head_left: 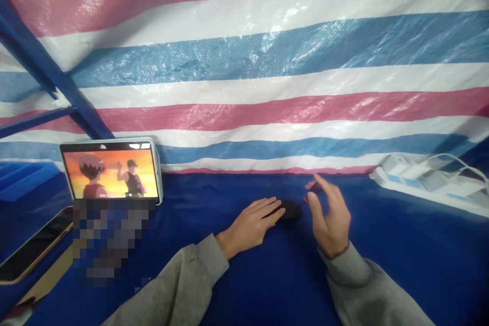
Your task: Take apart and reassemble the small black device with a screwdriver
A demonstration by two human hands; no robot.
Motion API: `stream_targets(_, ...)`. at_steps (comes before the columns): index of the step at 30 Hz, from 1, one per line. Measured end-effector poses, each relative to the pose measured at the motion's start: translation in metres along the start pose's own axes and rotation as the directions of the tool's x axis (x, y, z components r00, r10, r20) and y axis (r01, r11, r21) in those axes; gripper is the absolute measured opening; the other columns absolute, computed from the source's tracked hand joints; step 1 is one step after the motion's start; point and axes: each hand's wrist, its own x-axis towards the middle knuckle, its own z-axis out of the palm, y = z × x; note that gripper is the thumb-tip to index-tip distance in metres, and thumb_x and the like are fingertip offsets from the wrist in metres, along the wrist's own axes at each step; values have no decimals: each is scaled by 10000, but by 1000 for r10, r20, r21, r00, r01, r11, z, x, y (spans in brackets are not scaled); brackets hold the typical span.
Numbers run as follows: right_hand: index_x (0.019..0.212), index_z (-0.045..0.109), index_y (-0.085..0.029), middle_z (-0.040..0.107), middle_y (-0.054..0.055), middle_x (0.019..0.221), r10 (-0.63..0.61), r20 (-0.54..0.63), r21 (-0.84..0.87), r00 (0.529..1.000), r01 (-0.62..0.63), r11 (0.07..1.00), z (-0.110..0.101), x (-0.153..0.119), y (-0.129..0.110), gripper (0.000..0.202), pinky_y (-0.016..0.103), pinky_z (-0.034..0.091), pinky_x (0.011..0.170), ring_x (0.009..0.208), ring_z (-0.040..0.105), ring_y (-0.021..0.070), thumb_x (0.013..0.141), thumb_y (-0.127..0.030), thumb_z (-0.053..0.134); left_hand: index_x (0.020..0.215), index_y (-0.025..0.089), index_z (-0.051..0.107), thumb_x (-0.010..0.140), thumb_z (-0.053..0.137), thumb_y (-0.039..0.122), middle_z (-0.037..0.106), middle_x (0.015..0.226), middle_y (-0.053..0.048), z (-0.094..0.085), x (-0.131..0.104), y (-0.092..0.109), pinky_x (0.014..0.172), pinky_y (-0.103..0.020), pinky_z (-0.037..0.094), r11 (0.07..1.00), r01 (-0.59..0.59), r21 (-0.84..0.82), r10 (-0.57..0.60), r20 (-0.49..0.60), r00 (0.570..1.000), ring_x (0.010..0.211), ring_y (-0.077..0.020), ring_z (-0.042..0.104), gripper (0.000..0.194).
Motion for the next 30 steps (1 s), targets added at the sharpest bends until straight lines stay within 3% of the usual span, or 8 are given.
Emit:
stream_targets(4, 1266, 603, -214, 695, 88, 987, -35, -69, -28, 997, 34, 999, 0, -1, 0, 355, 403, 557, 837, 921, 654, 219, 912, -203, 603, 1442, 185, 457, 1024, 416, 150, 492, 1494, -97, 0, 0, 0, 1171, -426, 384, 1000, 1, -6, -1, -4, 1000, 1439, -217, 394, 421)
stream_targets(9, 1370, 523, -216, 696, 105, 1092, 12, 66, 58, 998, -16, 998, 0, -2, -1, 405, 412, 560, 855, 967, 675, 222, 969, -198, 467, 1444, 183, 457, 1021, 422, 149, 487, 1498, -95, 1, 0, -1, 1173, -426, 383, 1000, -2, -7, 2, -6, 1000, 1443, -218, 387, 426)
stream_targets(13, 1255, 608, -224, 694, 85, 1008, -31, -29, -6, 999, 31, 1000, -1, -1, 0, 337, 395, 550, 857, 957, 655, 225, 919, -221, 589, 1440, 170, 460, 1017, 431, 146, 481, 1503, -93, 2, 0, -1, 1175, -427, 378, 1000, -1, -1, 1, 4, 1000, 1440, -224, 391, 425)
stream_targets(19, 1393, 510, -222, 682, 93, 1059, 35, 73, 22, 997, -37, 999, 0, 1, -2, 423, 391, 542, 843, 912, 663, 208, 971, -220, 480, 1452, 183, 446, 1020, 423, 146, 473, 1509, -92, 1, 0, -1, 1182, -424, 367, 1000, 3, -5, -3, 11, 1000, 1450, -215, 373, 434)
stream_targets(24, 1340, 573, -223, 678, 87, 990, -2, -10, -29, 1000, 1, 1000, 0, 2, -2, 414, 395, 535, 860, 925, 645, 223, 927, -250, 584, 1440, 177, 458, 1017, 425, 141, 487, 1497, -97, -1, 0, 0, 1177, -427, 375, 1000, 2, -7, -2, 4, 1000, 1453, -214, 368, 426)
stream_targets(28, 1471, 433, -234, 695, 92, 1069, 47, 75, 2, 996, -47, 999, 0, 0, 2, 495, 396, 540, 843, 895, 662, 207, 977, -240, 473, 1430, 165, 470, 1025, 415, 152, 497, 1490, -99, -1, 1, 0, 1171, -425, 384, 1000, -7, 1, 7, -5, 1000, 1439, -222, 393, 409)
stream_targets(30, 1446, 470, -230, 696, 96, 1073, 54, 62, -15, 997, -53, 998, 0, -2, 3, 483, 401, 545, 858, 921, 666, 213, 966, -270, 509, 1428, 165, 474, 1022, 420, 149, 494, 1493, -97, -1, 0, 0, 1170, -425, 386, 1000, -6, 3, 6, -4, 1000, 1435, -226, 399, 409)
